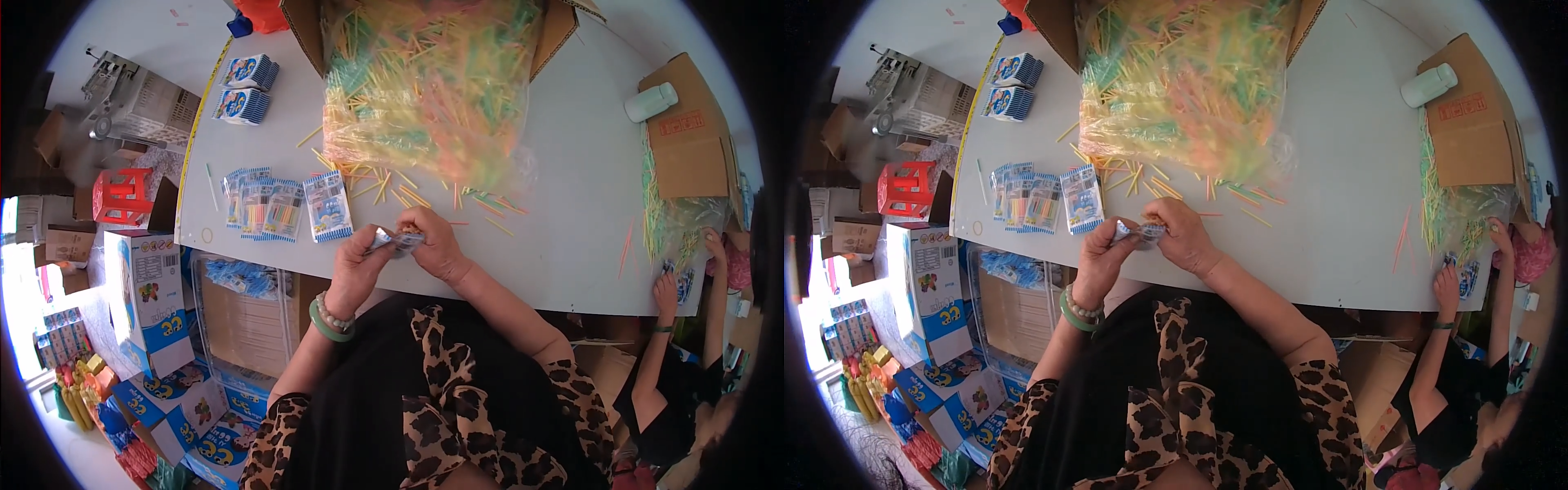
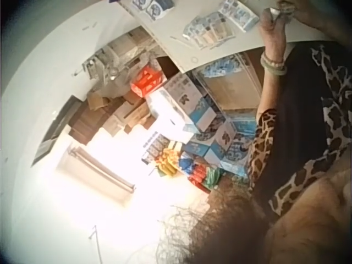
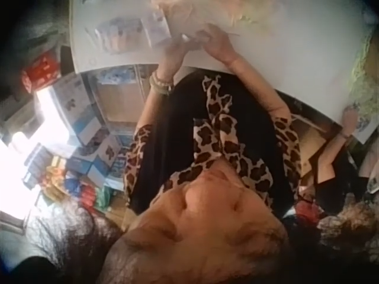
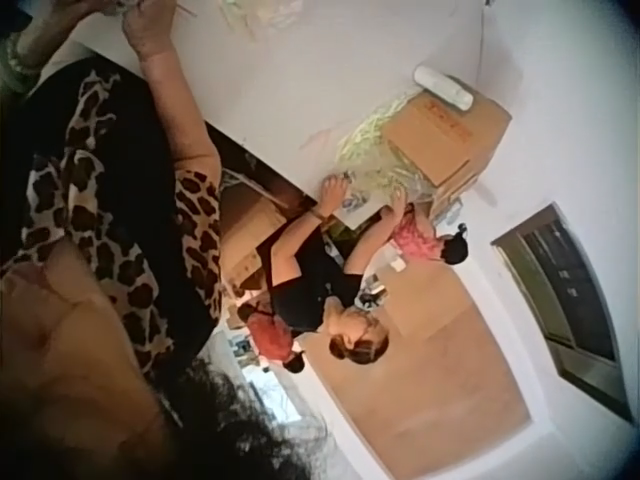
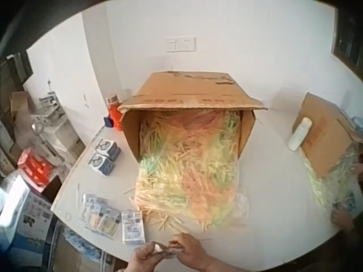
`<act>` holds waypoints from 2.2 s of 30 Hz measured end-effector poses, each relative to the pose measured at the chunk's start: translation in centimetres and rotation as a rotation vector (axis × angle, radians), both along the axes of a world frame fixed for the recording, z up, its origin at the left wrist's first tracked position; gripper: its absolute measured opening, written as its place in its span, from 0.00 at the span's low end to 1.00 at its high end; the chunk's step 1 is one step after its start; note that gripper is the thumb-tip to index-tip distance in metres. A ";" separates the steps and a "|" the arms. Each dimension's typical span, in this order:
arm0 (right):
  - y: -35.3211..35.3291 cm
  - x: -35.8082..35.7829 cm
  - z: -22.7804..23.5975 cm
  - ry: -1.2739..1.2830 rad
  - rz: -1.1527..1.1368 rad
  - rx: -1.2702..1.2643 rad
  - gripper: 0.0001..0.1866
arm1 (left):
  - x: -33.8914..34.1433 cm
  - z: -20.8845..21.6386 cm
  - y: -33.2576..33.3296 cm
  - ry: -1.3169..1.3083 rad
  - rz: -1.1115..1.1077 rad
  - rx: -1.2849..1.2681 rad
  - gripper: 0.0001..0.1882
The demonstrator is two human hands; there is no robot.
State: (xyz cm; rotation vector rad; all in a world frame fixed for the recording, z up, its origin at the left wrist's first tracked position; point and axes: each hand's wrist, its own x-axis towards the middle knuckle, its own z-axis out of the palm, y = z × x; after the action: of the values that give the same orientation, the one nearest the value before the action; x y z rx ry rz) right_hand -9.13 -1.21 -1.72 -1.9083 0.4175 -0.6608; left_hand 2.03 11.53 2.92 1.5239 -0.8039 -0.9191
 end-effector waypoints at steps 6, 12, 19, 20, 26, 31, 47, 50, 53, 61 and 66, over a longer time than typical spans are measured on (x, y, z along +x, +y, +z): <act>-0.1 -0.5 0.1 0.005 -0.001 0.038 0.10 | 0.4 -0.7 1.3 0.298 0.095 0.001 0.09; 0.7 -0.2 0.0 -0.035 -0.030 0.266 0.10 | 0.0 -0.6 0.5 0.418 0.151 -0.043 0.12; -0.2 -0.6 0.4 0.032 0.023 0.036 0.06 | 1.1 -1.1 0.8 0.467 0.122 0.071 0.08; -0.3 -0.7 0.0 0.005 0.022 -0.063 0.06 | 0.9 -1.0 0.6 0.494 0.165 0.033 0.07; -0.1 -0.3 1.4 0.047 -0.059 0.012 0.05 | 1.2 -2.9 0.8 0.299 0.234 -0.054 0.05; -1.7 -0.4 4.1 0.058 -0.090 0.565 0.06 | 1.0 -2.1 0.3 0.298 0.235 -0.015 0.06; -0.7 2.2 7.8 -0.362 0.006 0.427 0.07 | -0.5 0.3 -1.8 0.152 0.157 0.198 0.08; -0.4 1.7 6.8 -0.324 0.007 0.382 0.06 | -0.7 0.6 -2.1 0.240 0.128 0.166 0.09; -0.6 1.0 6.7 -0.289 -0.004 0.372 0.06 | -0.6 1.2 -2.4 0.305 0.084 0.176 0.11; -0.7 0.9 7.4 -0.344 -0.076 0.440 0.06 | -0.8 0.4 -2.2 0.338 -0.041 0.197 0.07; 0.0 -0.3 6.5 -0.159 -0.059 0.344 0.06 | -0.5 0.6 -2.4 0.473 0.000 0.168 0.04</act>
State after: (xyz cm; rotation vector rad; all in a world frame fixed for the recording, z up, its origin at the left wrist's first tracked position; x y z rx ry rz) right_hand -9.41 -1.19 4.77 -1.5120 0.4554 -0.7237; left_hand 1.50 9.16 3.54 1.3662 -0.3924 -1.3089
